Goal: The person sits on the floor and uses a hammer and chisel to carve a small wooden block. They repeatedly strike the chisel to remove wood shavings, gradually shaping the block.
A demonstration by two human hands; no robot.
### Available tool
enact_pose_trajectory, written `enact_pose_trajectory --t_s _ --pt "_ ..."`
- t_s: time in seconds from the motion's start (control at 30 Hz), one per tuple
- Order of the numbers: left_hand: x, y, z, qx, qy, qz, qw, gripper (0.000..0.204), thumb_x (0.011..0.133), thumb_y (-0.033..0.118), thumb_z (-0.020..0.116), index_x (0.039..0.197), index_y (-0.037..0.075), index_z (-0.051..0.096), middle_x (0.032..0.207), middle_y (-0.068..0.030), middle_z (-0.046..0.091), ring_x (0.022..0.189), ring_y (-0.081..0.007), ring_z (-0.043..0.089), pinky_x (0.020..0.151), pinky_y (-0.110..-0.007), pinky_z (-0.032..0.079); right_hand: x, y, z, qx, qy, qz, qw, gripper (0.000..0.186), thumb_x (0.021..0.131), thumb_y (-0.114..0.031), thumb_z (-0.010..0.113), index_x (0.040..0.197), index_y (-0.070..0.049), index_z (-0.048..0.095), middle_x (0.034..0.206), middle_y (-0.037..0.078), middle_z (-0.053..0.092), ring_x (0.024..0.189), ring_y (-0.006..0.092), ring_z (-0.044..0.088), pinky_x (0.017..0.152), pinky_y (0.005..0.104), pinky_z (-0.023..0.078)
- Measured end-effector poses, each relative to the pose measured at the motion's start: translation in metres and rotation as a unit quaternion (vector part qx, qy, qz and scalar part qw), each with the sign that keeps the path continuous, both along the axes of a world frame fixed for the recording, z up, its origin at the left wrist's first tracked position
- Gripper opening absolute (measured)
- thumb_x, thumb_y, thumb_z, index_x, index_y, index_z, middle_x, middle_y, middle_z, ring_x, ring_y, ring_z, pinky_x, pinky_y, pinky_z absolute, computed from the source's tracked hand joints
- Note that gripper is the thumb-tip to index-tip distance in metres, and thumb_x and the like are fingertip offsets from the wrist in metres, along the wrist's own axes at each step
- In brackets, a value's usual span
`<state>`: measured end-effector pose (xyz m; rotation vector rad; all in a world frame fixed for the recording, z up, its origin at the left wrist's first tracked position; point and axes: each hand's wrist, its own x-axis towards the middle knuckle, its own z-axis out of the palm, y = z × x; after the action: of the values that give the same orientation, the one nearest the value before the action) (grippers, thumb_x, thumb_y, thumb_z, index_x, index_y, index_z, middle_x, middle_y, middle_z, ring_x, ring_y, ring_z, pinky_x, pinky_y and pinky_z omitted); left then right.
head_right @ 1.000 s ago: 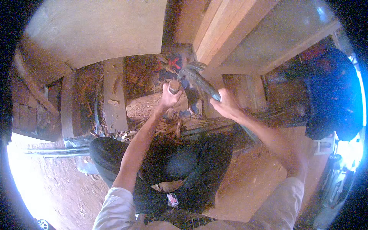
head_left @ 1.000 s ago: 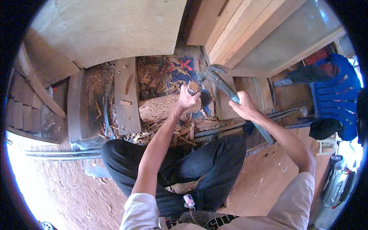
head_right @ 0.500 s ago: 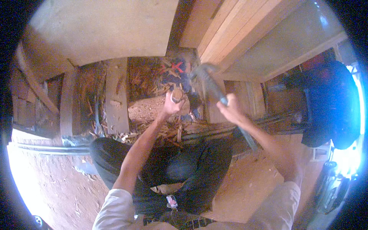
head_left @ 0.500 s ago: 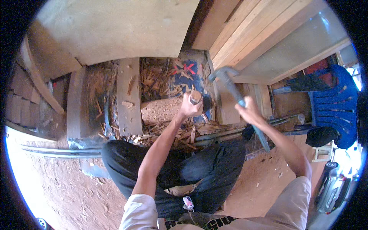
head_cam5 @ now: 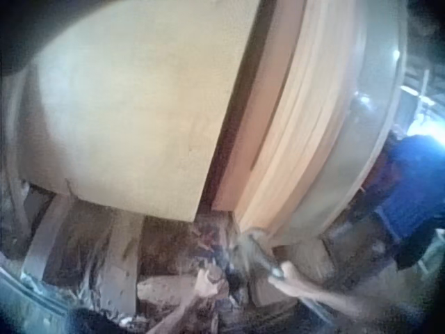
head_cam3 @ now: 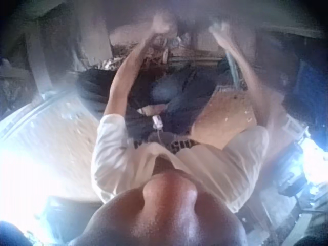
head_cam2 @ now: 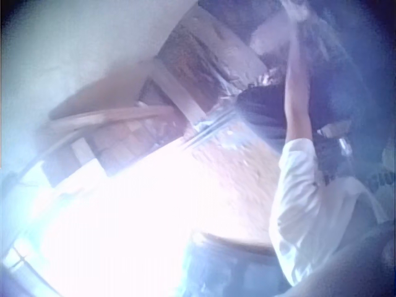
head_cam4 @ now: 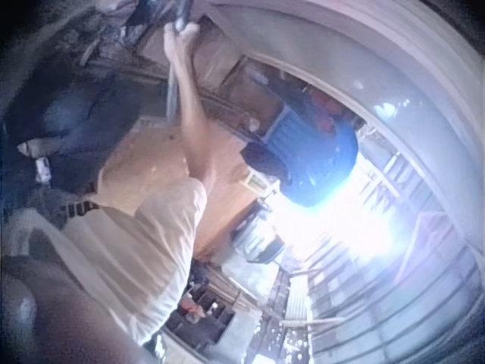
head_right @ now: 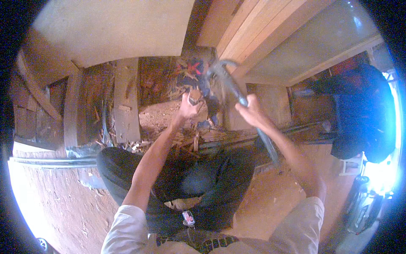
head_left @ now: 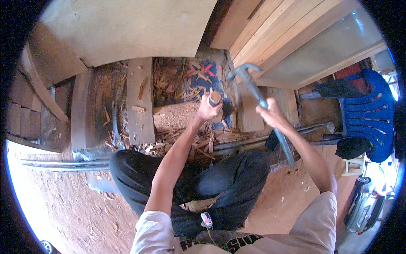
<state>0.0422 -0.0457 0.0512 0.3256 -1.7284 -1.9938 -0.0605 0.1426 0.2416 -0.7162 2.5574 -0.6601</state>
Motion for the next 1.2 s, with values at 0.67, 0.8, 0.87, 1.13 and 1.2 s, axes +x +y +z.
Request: enact_pose_trajectory --t_s 0.67,0.8,0.87,1.13,1.2 --pt "-0.018 -0.002 -0.049 0.054 0.041 -0.056 0.996 0.020 0.074 0.008 0.065 0.091 0.004 0.055 0.075 -0.0032 0.057 0.068 -0.0126 0.053 0.065 -0.031 0.045 0.003 -0.029 0.040 -0.194 0.011 -0.094 0.976 0.020 0.088 -0.020 0.060 0.072 -0.009 0.054 0.056 -0.002 0.051 0.039 0.0064 0.041 0.034 0.0259 0.028" --pt "-0.008 0.010 -0.043 0.406 0.000 -0.153 0.901 0.020 0.078 0.011 0.063 0.094 0.008 0.050 0.079 -0.0002 0.051 0.070 -0.0112 0.050 0.067 -0.031 0.046 0.016 -0.019 0.021 0.268 -0.040 0.093 0.958 0.027 0.079 -0.020 0.064 0.067 0.000 0.051 0.057 0.013 0.050 0.060 0.0195 0.055 0.055 0.0398 0.042" --pt "-0.001 0.018 -0.045 0.258 0.129 -0.096 0.953 0.020 0.080 0.014 0.062 0.093 0.010 0.047 0.081 -0.0004 0.050 0.072 -0.0109 0.050 0.069 -0.032 0.048 0.013 -0.013 0.022 0.185 0.010 0.114 0.976 0.025 0.079 -0.021 0.064 0.072 0.001 0.054 0.062 0.016 0.054 0.061 0.0246 0.057 0.056 0.0412 0.044" --pt "0.015 0.005 -0.046 0.006 -0.134 -0.040 0.990 0.040 0.077 0.012 0.066 0.108 0.004 0.041 0.095 -0.0067 0.049 0.086 -0.0158 0.049 0.072 -0.031 0.042 0.024 -0.002 0.043 -0.095 -0.041 -0.073 0.992 0.020 0.078 -0.019 0.064 0.067 -0.006 0.053 0.055 -0.002 0.048 0.049 0.0090 0.044 0.045 0.0308 0.037" --pt "0.012 0.000 -0.031 0.051 0.015 0.133 0.990 0.021 0.076 0.008 0.063 0.086 0.006 0.044 0.071 -0.0017 0.045 0.063 -0.0122 0.044 0.055 -0.029 0.038 0.038 0.005 0.028 -0.128 -0.050 -0.099 0.986 0.022 0.077 -0.017 0.065 0.062 -0.007 0.052 0.054 -0.003 0.048 0.048 0.0083 0.043 0.045 0.0300 0.036"
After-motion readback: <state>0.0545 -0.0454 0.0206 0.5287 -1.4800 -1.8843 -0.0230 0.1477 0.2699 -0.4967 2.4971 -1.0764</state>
